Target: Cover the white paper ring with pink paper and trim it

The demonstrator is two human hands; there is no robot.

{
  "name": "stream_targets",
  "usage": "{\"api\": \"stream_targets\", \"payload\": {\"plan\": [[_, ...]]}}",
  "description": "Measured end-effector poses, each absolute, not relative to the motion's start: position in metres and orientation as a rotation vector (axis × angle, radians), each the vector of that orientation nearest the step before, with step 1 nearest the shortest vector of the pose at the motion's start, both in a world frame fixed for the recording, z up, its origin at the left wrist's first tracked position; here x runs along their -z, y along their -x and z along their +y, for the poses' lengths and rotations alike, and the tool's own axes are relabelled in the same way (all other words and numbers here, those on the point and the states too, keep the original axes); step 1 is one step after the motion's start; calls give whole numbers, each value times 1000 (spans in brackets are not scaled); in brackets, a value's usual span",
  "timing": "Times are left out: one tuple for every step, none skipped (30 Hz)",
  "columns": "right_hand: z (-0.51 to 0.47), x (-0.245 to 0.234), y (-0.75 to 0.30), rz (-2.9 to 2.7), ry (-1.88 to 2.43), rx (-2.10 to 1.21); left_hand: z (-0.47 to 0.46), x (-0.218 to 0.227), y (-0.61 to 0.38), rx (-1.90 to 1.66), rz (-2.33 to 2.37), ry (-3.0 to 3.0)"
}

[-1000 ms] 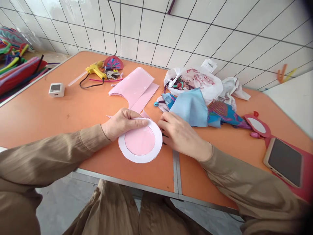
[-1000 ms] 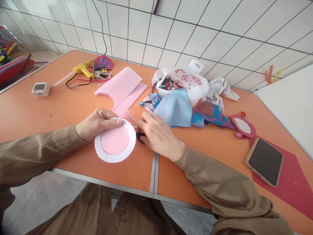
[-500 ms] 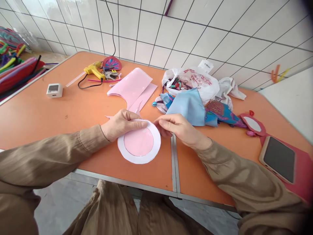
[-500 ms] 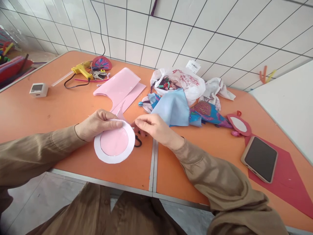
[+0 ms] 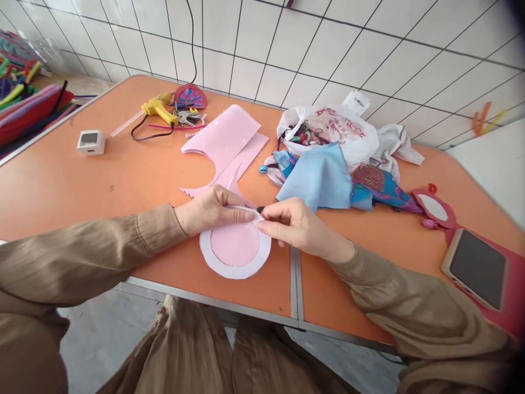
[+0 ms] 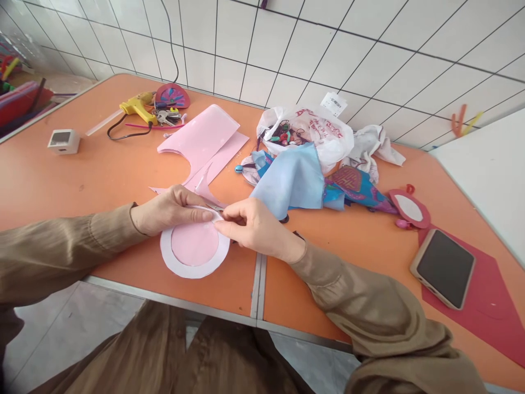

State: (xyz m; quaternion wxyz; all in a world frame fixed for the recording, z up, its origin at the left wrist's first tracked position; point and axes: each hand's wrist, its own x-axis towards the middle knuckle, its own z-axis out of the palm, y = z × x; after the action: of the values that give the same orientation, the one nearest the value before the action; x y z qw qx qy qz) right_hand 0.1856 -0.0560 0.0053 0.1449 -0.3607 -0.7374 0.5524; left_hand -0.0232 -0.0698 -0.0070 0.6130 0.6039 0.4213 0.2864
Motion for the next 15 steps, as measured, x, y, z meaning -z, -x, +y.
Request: {"api": "stream_targets", "payload": {"plan": [[-56,-5,-185,-2139,1037,-1573,-70,7,23,-657,971,-1400],[-57,-5,-185,-2149,1032,-1556,-69,8,23,-654,970,-1406],[-57,-6,-184,-2157,1025,-1542,-69,8,23,-651,969,-1409],[-57,-6,-183,-2158,1015,-1530,-69,8,23,-649,970,-1411],[-57,-6,-183,-2156,1001,-1519,-69,8,23,-649,974,-1411],[-57,-6,-182,-2153,988,-1507,-69,8,23,-650,979,-1412],[-57,-6,-182,-2150,976,-1495,-68,8,23,-651,985,-1413],[-57,-6,-182,-2144,964,-1484,-68,8,23,-652,989,-1415],[-57,-5,-182,-2138,954,-1476,-68,7,23,-651,989,-1414],[-57,-5,-182,-2132,948,-1472,-68,6,23,-651,983,-1409],[-56,-5,-182,-2122,949,-1474,-67,6,24,-650,972,-1397],[-55,-4,-182,-2109,955,-1481,-67,5,24,-650,959,-1378],[-54,-3,-183,-2093,966,-1491,-67,4,25,-654,946,-1353],[-53,-3,-184,-2078,980,-1498,-66,3,26,-663,936,-1320],[-52,-2,-185,-2065,993,-1495,-66,3,27,-680,928,-1276]]}}
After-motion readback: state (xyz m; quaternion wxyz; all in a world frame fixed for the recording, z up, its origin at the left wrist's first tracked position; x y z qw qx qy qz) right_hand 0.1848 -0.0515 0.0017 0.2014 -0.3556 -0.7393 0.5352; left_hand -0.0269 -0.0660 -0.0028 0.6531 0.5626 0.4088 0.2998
